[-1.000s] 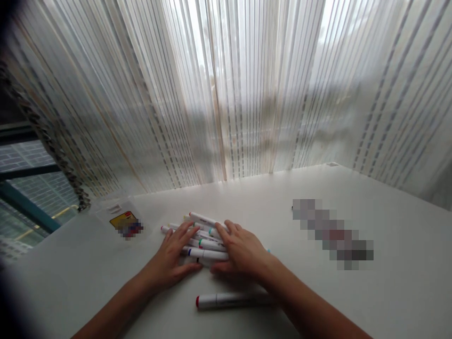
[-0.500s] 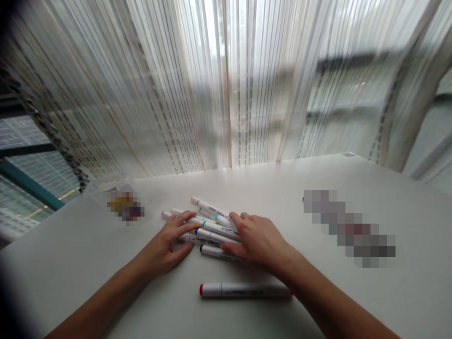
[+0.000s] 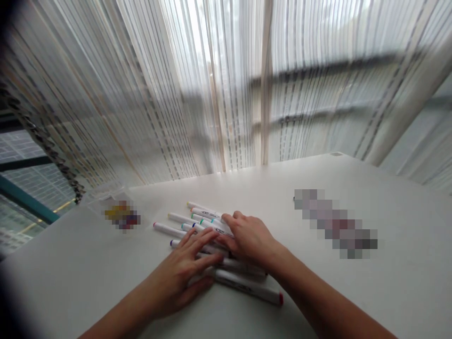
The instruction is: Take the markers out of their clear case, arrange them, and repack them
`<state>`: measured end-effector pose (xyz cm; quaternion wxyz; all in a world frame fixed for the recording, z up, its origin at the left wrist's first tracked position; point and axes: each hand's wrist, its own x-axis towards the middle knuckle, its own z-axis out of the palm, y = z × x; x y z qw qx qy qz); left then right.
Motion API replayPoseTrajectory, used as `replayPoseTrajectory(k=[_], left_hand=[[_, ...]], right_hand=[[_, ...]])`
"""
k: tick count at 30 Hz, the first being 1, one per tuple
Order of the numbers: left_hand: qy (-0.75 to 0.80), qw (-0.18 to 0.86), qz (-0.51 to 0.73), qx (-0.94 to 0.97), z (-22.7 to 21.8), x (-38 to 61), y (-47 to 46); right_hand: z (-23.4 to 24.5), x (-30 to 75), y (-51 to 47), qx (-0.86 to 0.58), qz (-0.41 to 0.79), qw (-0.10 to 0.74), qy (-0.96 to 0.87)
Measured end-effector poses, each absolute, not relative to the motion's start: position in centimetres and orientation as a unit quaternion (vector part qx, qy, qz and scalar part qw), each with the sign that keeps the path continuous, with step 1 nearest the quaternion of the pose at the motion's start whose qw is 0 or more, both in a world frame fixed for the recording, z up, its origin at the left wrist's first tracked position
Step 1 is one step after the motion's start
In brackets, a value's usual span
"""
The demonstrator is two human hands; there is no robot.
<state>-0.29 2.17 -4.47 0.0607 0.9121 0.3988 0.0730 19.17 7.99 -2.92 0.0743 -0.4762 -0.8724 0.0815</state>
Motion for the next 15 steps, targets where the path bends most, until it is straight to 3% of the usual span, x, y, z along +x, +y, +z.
replayPoseTrajectory(k=[10, 15], left_hand=[[0.453, 0.084, 0.054, 0.886, -2.5, -3.2, 4.7], [0.486, 0.107, 0.105, 0.861, -3.8, -4.3, 4.9]], right_hand=[[-2.4, 19.3, 8.3, -0.473, 0.097, 0.079, -0.872], [-2.6, 19.4, 8.5, -0.478, 0.090, 0.089, -0.869]])
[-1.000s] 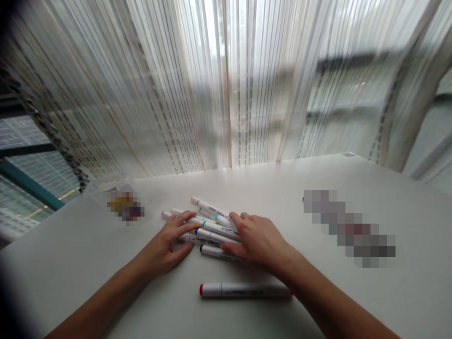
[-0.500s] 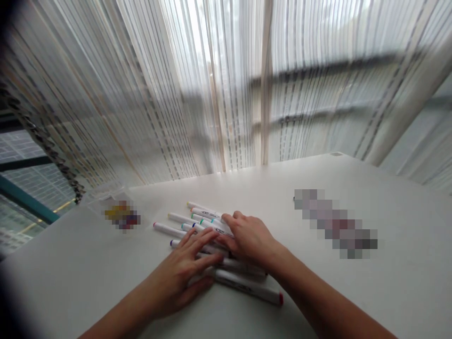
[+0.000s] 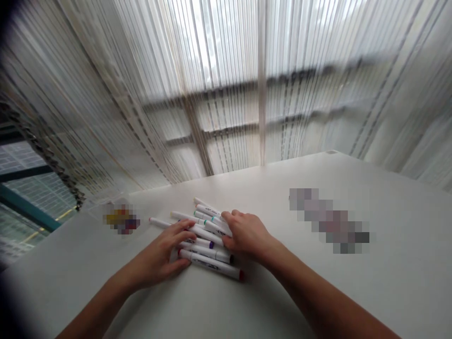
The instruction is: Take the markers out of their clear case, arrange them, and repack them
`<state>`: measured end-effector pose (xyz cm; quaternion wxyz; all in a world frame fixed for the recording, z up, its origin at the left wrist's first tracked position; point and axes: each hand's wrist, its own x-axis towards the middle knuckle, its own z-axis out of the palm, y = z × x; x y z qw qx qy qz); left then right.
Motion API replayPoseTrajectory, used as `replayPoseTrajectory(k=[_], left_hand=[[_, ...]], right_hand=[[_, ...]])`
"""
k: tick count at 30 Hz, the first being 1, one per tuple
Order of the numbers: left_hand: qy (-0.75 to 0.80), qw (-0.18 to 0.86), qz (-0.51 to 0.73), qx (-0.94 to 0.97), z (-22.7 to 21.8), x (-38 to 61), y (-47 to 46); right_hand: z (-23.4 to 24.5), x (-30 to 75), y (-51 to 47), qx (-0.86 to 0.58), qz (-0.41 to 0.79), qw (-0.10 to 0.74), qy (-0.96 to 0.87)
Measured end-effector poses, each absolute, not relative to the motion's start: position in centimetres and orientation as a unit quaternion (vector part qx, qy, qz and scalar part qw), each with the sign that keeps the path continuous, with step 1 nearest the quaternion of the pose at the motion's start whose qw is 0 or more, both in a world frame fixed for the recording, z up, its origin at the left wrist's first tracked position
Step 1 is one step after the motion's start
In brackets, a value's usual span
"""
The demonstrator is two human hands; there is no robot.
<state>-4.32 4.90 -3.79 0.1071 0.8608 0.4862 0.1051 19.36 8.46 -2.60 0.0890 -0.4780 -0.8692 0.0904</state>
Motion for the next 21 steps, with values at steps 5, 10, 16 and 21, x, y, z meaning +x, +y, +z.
replayPoseTrajectory(k=[5, 10, 16, 21], left_hand=[[0.482, 0.114, 0.129, 0.859, -5.7, -4.9, 4.9], [0.505, 0.114, 0.124, 0.847, -5.4, -5.2, 5.1], [0.574, 0.138, 0.096, 0.801, -5.1, -5.6, 5.2], [0.580, 0.145, 0.112, 0.794, -5.4, -6.0, 5.5]], right_hand=[[-2.9, 19.4, 8.5, -0.481, 0.086, 0.098, -0.867], [-2.9, 19.4, 8.5, -0.487, 0.083, 0.085, -0.865], [-2.6, 19.2, 8.7, -0.513, 0.083, 0.068, -0.852], [-2.6, 19.3, 8.7, -0.517, 0.083, 0.073, -0.849]])
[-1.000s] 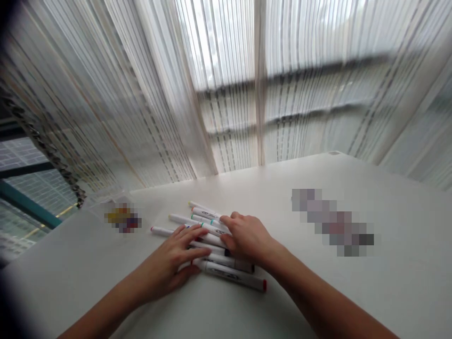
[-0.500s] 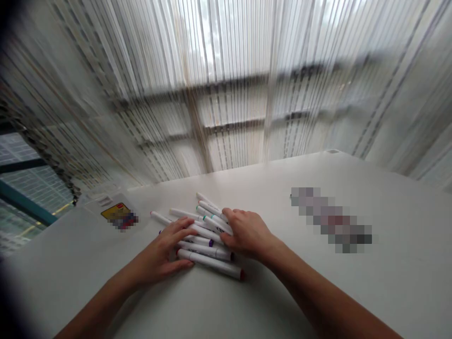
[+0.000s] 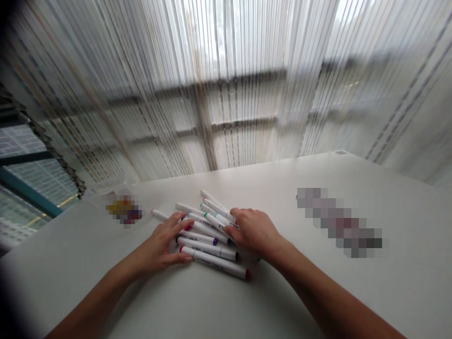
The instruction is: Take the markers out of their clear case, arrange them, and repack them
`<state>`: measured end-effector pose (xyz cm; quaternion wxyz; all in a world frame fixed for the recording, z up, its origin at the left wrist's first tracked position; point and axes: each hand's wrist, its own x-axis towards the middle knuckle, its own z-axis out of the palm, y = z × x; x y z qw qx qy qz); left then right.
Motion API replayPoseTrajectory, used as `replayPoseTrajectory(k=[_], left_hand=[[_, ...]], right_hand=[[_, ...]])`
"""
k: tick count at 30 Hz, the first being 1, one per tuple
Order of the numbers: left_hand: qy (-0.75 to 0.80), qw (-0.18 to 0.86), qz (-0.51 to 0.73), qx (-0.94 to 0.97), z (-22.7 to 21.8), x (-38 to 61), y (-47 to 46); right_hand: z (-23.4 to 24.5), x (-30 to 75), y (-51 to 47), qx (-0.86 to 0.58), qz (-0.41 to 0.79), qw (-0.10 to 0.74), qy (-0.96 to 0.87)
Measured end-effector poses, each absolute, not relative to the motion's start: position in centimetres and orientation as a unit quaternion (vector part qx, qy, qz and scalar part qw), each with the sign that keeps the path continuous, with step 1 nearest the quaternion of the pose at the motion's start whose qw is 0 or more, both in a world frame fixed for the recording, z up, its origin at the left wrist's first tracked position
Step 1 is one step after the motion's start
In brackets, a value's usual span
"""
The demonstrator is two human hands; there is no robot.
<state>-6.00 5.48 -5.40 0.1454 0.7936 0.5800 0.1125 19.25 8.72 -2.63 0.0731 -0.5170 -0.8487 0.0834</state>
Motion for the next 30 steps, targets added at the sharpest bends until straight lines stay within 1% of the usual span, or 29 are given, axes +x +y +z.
replayPoseTrajectory(k=[8, 13, 17, 19, 22, 25, 30], left_hand=[[0.531, 0.200, 0.124, 0.814, -4.8, -6.8, 5.8], [0.543, 0.187, 0.119, 0.810, -4.5, -7.6, 5.7], [0.546, 0.176, 0.127, 0.809, -4.6, -7.4, 5.4], [0.552, 0.165, 0.135, 0.806, -4.9, -6.9, 5.4], [0.575, 0.122, 0.151, 0.795, -5.7, -6.0, 5.5], [0.586, 0.089, 0.162, 0.789, -6.6, -5.3, 5.6], [0.569, 0.096, 0.161, 0.800, -7.0, -5.4, 5.8]], right_hand=[[-3.1, 19.5, 8.9, -0.528, 0.072, 0.070, -0.843], [-3.4, 19.5, 8.8, -0.528, 0.063, 0.089, -0.842], [-2.6, 19.2, 8.3, -0.527, 0.045, 0.127, -0.839], [-2.3, 19.0, 7.9, -0.503, 0.054, 0.116, -0.855], [-2.2, 18.6, 7.6, -0.467, 0.056, 0.075, -0.879], [-2.3, 18.4, 7.6, -0.466, 0.043, 0.061, -0.882], [-2.2, 18.4, 7.8, -0.494, 0.043, 0.047, -0.867]])
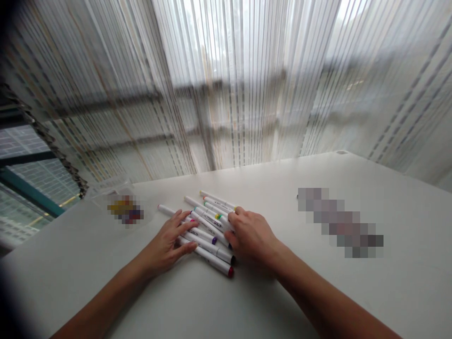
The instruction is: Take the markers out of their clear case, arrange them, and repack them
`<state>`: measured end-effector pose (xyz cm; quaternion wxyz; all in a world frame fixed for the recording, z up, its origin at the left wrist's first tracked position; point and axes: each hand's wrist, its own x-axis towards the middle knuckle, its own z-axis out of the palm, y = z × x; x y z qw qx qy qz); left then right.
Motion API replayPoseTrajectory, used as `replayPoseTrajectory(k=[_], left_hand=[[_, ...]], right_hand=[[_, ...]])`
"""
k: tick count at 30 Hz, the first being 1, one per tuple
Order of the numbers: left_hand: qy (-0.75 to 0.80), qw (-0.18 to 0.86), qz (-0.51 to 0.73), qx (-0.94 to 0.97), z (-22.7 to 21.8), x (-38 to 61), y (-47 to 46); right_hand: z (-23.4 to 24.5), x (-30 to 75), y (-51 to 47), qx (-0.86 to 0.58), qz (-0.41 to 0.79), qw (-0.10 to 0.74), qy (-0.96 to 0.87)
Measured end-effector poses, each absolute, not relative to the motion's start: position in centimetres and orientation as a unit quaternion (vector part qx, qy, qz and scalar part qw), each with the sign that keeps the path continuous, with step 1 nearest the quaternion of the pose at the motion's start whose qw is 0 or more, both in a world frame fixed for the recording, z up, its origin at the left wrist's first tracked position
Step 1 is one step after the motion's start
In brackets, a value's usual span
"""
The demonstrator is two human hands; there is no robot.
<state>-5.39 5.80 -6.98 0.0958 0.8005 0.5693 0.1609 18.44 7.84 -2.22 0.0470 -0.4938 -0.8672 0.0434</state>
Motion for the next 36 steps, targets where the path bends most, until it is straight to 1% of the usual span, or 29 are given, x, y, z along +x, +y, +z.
replayPoseTrajectory(k=[4, 11, 20, 28, 32, 36], left_hand=[[0.555, 0.112, 0.163, 0.808, -6.5, -5.7, 6.0], [0.529, 0.135, 0.205, 0.813, -6.2, -5.9, 5.9], [0.598, 0.080, 0.201, 0.772, -7.1, -6.3, 6.2], [0.548, 0.108, 0.229, 0.797, -5.8, -6.0, 5.8], [0.567, 0.093, 0.237, 0.784, -6.0, -6.2, 5.9], [0.574, 0.104, 0.226, 0.780, -6.4, -6.2, 6.0]], right_hand=[[-2.3, 18.6, 7.9, -0.491, 0.053, 0.049, -0.868], [-2.3, 18.5, 7.9, -0.493, 0.058, 0.055, -0.866], [-2.3, 18.6, 7.9, -0.484, 0.058, 0.067, -0.870], [-2.4, 18.6, 8.1, -0.487, 0.056, 0.067, -0.869], [-2.5, 18.8, 8.2, -0.485, 0.056, 0.077, -0.869], [-2.5, 18.8, 8.2, -0.489, 0.061, 0.075, -0.867]])
